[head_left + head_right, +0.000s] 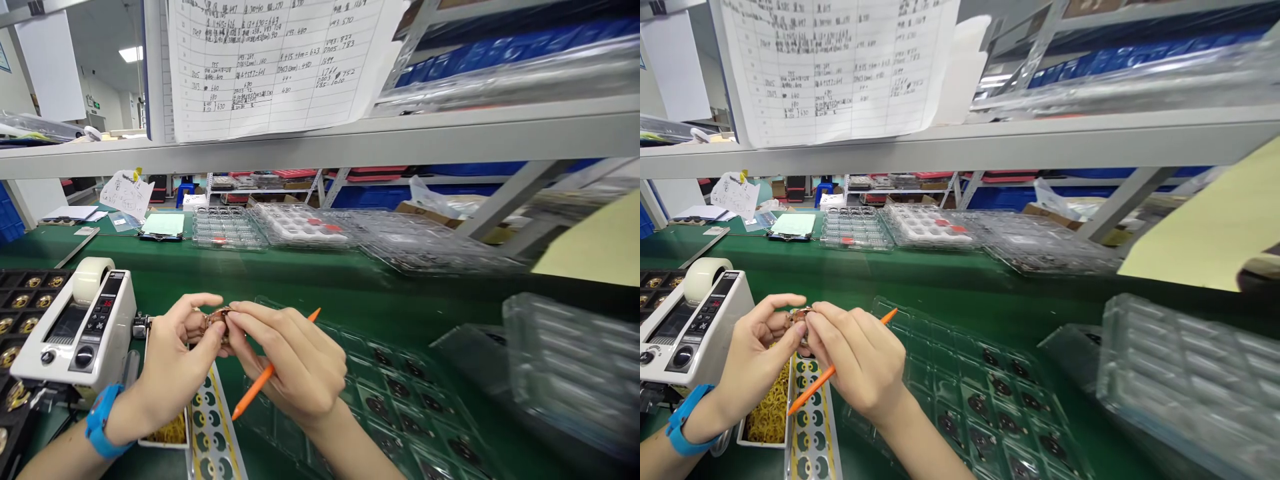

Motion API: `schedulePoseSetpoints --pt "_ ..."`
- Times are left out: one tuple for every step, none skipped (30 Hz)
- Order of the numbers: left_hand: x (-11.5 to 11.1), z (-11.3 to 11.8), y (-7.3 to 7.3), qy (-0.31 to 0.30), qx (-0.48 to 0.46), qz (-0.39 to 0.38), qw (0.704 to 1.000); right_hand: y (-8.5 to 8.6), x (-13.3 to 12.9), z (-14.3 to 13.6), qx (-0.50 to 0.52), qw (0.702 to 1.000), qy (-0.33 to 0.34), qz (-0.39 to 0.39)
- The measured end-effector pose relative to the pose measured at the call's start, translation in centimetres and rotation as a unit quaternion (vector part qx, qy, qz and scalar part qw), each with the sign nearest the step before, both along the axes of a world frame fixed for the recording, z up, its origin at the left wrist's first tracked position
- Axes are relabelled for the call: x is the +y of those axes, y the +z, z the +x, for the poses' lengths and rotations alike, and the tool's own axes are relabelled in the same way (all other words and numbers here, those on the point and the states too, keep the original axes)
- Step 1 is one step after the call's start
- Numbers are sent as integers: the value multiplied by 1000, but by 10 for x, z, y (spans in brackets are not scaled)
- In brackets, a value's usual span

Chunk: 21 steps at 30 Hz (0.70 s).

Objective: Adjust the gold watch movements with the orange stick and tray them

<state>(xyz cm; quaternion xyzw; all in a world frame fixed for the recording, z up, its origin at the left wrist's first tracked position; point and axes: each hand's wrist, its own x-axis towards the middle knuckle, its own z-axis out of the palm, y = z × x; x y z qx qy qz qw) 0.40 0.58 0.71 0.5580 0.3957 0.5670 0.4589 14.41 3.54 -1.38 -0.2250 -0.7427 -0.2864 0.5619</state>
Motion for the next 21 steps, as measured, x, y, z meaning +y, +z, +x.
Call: schedulePoseSetpoints --pt "0 0 0 2 6 4 1000 0 1 1 -4 1000 3 0" --pt "0 0 -1 5 13 9 1000 0 1 2 -8 1000 5 2" --pt "0 0 -1 9 22 14 1000 1 2 3 -11 1000 6 4" --pt "-1 0 -1 12 31 20 999 1 2 4 -15 1000 7 7" --pt "-1 0 -1 16 37 25 999 1 2 4 -17 1000 8 9" --pt "-1 0 -1 19 40 27 999 1 3 5 -20 1000 9 11" --pt "-1 0 -1 20 42 29 998 1 3 6 -24 1000 11 13" --pt "-1 0 -1 21 45 30 998 2 3 6 -27 999 12 14" --pt "-1 0 -2 23 48 32 998 2 3 6 -30 999 13 14" --pt "-1 0 -2 27 51 37 998 2 3 7 -33 999 14 14" --pt "-1 0 -3 32 57 44 997 3 2 7 -35 999 17 13" --pt "-2 0 -3 38 64 51 996 3 2 7 -36 999 19 12" --pt "-2 0 -4 43 71 59 995 3 1 6 -36 999 21 9" --pt "-2 0 -4 47 77 67 994 3 1 6 -34 999 23 5" --pt "-3 0 -4 50 83 73 993 3 1 5 -29 999 23 2" --pt "-3 0 -5 50 88 78 992 3 0 4 -24 999 22 0" --pt "-4 0 -5 51 91 80 991 2 0 3 -16 1000 21 -2" --pt "-4 0 -5 52 90 83 991 1 -1 2 -8 1000 19 -3" --pt "-4 0 -5 52 89 85 991 1 -1 1 1 1000 18 -3" --pt "-4 1 -6 52 86 85 991 0 -1 0 8 1000 15 -4" --pt "-4 1 -6 51 83 85 992 -1 -1 0 14 1000 12 -4"
